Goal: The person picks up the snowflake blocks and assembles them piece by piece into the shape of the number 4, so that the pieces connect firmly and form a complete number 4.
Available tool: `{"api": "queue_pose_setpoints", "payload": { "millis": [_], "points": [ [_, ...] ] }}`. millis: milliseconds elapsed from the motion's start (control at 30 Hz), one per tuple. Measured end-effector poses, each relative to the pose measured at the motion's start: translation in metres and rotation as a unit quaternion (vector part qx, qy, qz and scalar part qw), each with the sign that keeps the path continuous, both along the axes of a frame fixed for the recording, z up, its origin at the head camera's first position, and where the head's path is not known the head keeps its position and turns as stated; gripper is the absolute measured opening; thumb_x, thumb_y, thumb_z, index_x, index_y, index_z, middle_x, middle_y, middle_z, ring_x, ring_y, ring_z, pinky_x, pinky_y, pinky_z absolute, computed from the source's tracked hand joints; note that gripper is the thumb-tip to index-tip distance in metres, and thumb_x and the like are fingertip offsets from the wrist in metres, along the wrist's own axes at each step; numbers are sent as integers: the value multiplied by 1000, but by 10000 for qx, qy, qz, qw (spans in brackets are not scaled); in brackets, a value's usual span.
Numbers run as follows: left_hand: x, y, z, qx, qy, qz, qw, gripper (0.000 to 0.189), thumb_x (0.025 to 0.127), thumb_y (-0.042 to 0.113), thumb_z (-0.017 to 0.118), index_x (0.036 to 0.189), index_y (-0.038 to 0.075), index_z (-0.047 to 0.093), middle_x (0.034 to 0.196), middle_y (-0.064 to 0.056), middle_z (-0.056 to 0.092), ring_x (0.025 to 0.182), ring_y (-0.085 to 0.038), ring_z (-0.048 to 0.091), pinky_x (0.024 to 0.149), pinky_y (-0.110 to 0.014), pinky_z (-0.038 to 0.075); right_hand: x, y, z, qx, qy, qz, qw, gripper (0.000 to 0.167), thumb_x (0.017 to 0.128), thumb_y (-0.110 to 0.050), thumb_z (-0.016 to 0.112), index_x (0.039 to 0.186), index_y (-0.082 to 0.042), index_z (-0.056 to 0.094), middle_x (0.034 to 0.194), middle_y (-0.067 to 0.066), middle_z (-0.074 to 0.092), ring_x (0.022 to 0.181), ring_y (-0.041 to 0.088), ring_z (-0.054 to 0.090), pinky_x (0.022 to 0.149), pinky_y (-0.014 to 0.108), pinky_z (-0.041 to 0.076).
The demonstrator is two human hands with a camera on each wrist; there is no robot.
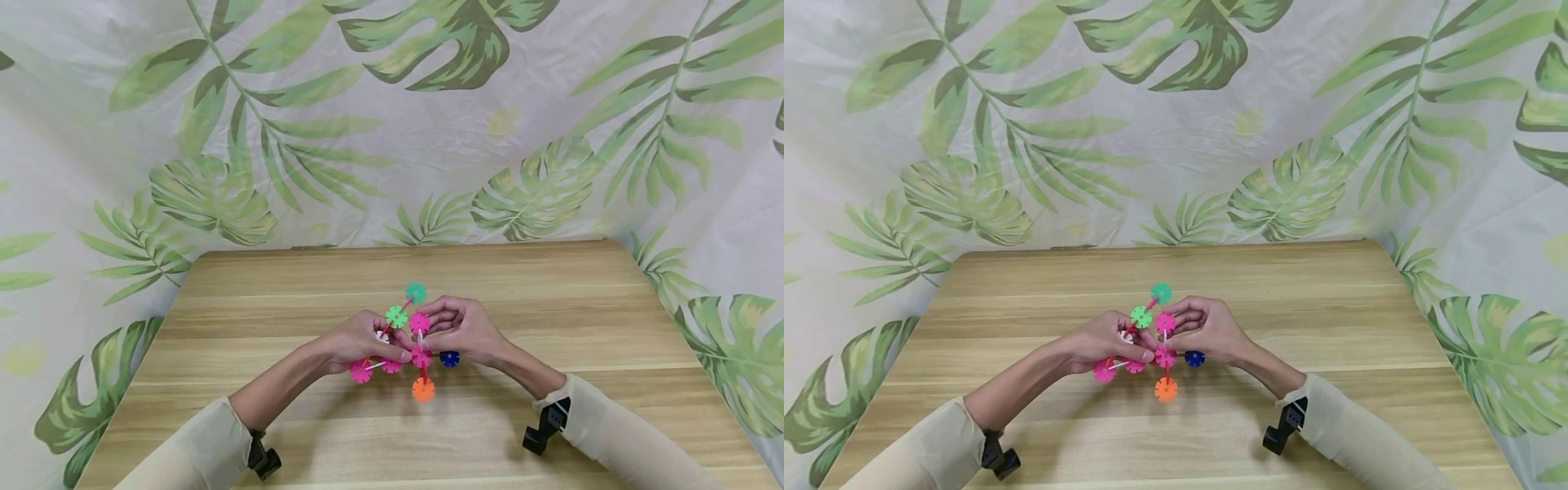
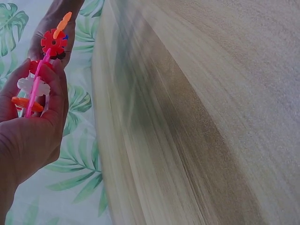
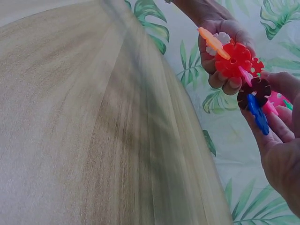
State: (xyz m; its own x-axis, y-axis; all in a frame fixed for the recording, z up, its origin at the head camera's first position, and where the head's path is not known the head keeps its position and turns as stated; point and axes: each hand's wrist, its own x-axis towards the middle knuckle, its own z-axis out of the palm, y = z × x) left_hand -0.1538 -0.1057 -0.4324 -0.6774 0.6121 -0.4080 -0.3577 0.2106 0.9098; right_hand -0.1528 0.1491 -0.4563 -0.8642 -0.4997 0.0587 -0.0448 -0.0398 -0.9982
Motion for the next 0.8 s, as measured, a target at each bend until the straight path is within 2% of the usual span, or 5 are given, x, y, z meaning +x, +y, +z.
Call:
{"api": "queue_pose_setpoints", "payload": {
  "millis": [300,567,800],
  "points": [
    [0,-1,-1,32,23,32,10000,21,90,4,83,108,-5,76,100,-9,77,81,-13,68,72,-24,60,-1,0,1,167,72,-83,9998,49,80,4,88,124,9,68,111,23,76,96,17,76,85,31,64],
    [-2,-1,-4,24,196,-77,9998,24,92,7,82,112,-4,75,103,-11,77,86,-14,70,75,-25,60,0,0,-3,176,100,-120,9997,51,81,2,89,127,6,68,111,23,76,98,18,76,83,29,64],
    [-4,0,-6,26,176,-94,9998,26,94,7,81,115,-4,73,104,-10,77,87,-15,71,77,-26,61,1,0,-4,183,132,-228,9995,50,82,3,87,128,7,68,112,24,76,98,18,76,86,30,64]
  ]
}}
